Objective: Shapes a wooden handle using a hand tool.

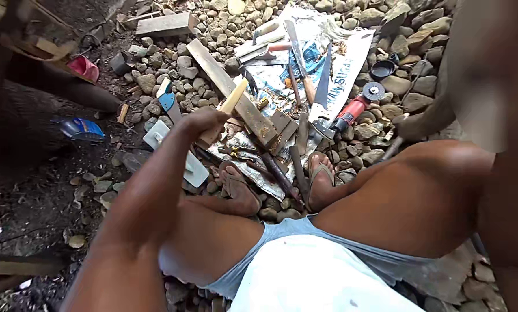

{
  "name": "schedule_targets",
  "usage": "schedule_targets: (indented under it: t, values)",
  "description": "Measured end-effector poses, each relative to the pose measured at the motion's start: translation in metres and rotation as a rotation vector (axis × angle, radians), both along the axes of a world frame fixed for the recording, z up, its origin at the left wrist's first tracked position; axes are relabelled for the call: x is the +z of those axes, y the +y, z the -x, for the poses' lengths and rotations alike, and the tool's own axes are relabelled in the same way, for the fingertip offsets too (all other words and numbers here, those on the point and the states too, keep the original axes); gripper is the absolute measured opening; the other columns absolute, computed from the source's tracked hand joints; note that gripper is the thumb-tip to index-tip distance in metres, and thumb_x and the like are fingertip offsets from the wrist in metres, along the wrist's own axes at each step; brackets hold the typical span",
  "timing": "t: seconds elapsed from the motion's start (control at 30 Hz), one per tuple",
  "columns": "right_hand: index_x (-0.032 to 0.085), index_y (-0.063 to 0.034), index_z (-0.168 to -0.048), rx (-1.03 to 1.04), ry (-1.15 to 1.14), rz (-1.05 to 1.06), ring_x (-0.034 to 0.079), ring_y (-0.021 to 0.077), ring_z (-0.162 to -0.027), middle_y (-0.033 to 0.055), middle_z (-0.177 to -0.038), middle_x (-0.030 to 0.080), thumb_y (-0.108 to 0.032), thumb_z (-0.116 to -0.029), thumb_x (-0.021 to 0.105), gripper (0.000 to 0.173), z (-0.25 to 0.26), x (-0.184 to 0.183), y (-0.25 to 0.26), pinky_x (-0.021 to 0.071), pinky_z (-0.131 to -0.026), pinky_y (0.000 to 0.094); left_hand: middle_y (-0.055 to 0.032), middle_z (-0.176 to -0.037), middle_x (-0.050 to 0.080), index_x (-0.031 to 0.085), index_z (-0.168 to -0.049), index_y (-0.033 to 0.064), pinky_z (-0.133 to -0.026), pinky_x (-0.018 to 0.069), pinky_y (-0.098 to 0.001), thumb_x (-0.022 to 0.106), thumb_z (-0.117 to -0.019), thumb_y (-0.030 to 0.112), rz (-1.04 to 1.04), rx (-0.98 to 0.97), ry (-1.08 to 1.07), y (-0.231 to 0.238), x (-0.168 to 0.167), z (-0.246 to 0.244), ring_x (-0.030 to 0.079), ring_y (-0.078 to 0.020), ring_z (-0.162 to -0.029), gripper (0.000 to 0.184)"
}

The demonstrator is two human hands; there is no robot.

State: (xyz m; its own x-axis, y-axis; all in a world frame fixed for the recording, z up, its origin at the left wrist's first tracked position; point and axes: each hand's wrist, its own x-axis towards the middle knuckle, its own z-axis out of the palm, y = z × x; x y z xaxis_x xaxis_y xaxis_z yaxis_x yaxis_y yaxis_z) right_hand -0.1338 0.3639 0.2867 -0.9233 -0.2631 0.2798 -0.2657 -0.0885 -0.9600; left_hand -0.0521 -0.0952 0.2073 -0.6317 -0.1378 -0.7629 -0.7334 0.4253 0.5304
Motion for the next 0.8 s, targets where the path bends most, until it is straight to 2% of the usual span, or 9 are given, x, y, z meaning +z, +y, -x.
schedule_targets:
  t: [0.13,0.27,0.3,0.33,0.4,0.5,0.57,0.7,0.8]
  values:
    - [0.053,-0.0217,-0.089,-0.051,-0.133,-0.122,0.043,0.0034,-0.041,-0.0095,-0.062,0.049,-0.055,-0.1094,0.036,0.042,-0.022,0.01,-0.046,0.0417,-0.035,0.0205,-0.0124,-0.086,0.069,0.061,-0.121,0.0056,-0.05,0.0566,-0.0353,0.044,-0.1094,0.041,0.021,-0.208,-0.093,-0.031,0.025,-0.015,0.064,-0.0201,-0.055,0.041]
    - [0.058,-0.0206,-0.099,-0.003,-0.116,-0.088,0.051,0.008,-0.047,-0.0088,-0.062,0.049,-0.048,-0.1094,0.042,0.034,-0.05,0.004,-0.088,0.0519,-0.043,0.0273,-0.0147,-0.09,0.071,0.063,-0.122,0.0043,-0.05,0.0567,-0.0343,0.04,-0.1117,0.036,-0.044,-0.327,-0.19,-0.05,0.011,-0.025,0.065,-0.0209,-0.055,0.04]
    - [0.06,-0.018,-0.112,0.013,-0.102,-0.072,0.053,0.0092,-0.048,-0.0076,-0.064,0.052,-0.044,-0.11,0.042,0.032,-0.057,-0.003,-0.1,0.0526,-0.042,0.0285,-0.0144,-0.092,0.07,0.061,-0.127,0.0062,-0.05,0.0563,-0.0331,0.038,-0.1122,0.035,-0.086,-0.342,-0.217,-0.056,0.001,-0.027,0.064,-0.02,-0.056,0.04]
    - [0.057,-0.013,-0.137,0.038,-0.096,-0.071,0.054,0.0102,-0.049,-0.0053,-0.07,0.055,-0.04,-0.1097,0.043,0.041,-0.062,-0.014,-0.111,0.0521,-0.042,0.029,-0.0144,-0.095,0.071,0.059,-0.132,0.008,-0.051,0.0559,-0.0322,0.037,-0.1125,0.035,-0.129,-0.339,-0.235,-0.062,-0.011,-0.029,0.064,-0.0192,-0.056,0.04]
    - [0.045,-0.0105,-0.153,0.082,-0.129,-0.108,0.054,0.0086,-0.051,-0.0019,-0.083,0.062,-0.032,-0.1084,0.047,0.05,-0.07,-0.044,-0.133,0.0508,-0.042,0.0267,-0.0147,-0.094,0.071,0.059,-0.13,0.0066,-0.05,0.0556,-0.0311,0.036,-0.1128,0.034,-0.213,-0.309,-0.232,-0.072,-0.037,-0.034,0.064,-0.0187,-0.056,0.04]
    - [0.051,-0.0102,-0.151,0.071,-0.242,-0.237,0.053,0.0108,-0.054,0.0032,-0.086,0.064,-0.028,-0.106,0.055,0.048,-0.079,-0.103,-0.167,0.0498,-0.047,0.0304,-0.0152,-0.092,0.072,0.06,-0.126,0.0045,-0.051,0.0574,-0.0309,0.034,-0.1131,0.033,-0.294,-0.258,-0.22,-0.083,-0.055,-0.036,0.068,-0.0199,-0.059,0.041]
    - [0.055,-0.0122,-0.149,0.066,-0.331,-0.377,0.055,0.0128,-0.058,0.0061,-0.087,0.066,-0.032,-0.1059,0.056,0.047,-0.087,-0.142,-0.187,0.0519,-0.053,0.0344,-0.0172,-0.095,0.071,0.055,-0.138,0.0106,-0.054,0.0593,-0.0355,0.035,-0.1131,0.034,-0.293,-0.269,-0.254,-0.085,-0.055,-0.04,0.068,-0.0241,-0.062,0.04]
    - [0.06,-0.0144,-0.144,0.148,-0.468,-0.617,0.07,0.0253,-0.087,0.0129,-0.102,0.073,-0.05,-0.1058,0.052,0.053,-0.106,-0.208,-0.217,0.0569,-0.084,0.0531,-0.0178,-0.105,0.065,0.031,-0.16,0.0275,-0.062,0.0605,-0.043,0.049,-0.1097,0.028,-0.179,-0.392,-0.342,-0.088,-0.052,-0.057,0.066,-0.0271,-0.066,0.053]
    - [0.065,-0.02,-0.139,0.224,-0.509,-0.713,0.072,0.0298,-0.093,0.0125,-0.107,0.075,-0.059,-0.1061,0.044,0.055,-0.125,-0.236,-0.233,0.0565,-0.084,0.0602,-0.0197,-0.106,0.065,0.025,-0.161,0.0299,-0.058,0.0584,-0.0413,0.064,-0.1032,0.025,-0.056,-0.409,-0.314,-0.085,-0.054,-0.065,0.063,-0.0253,-0.061,0.07]
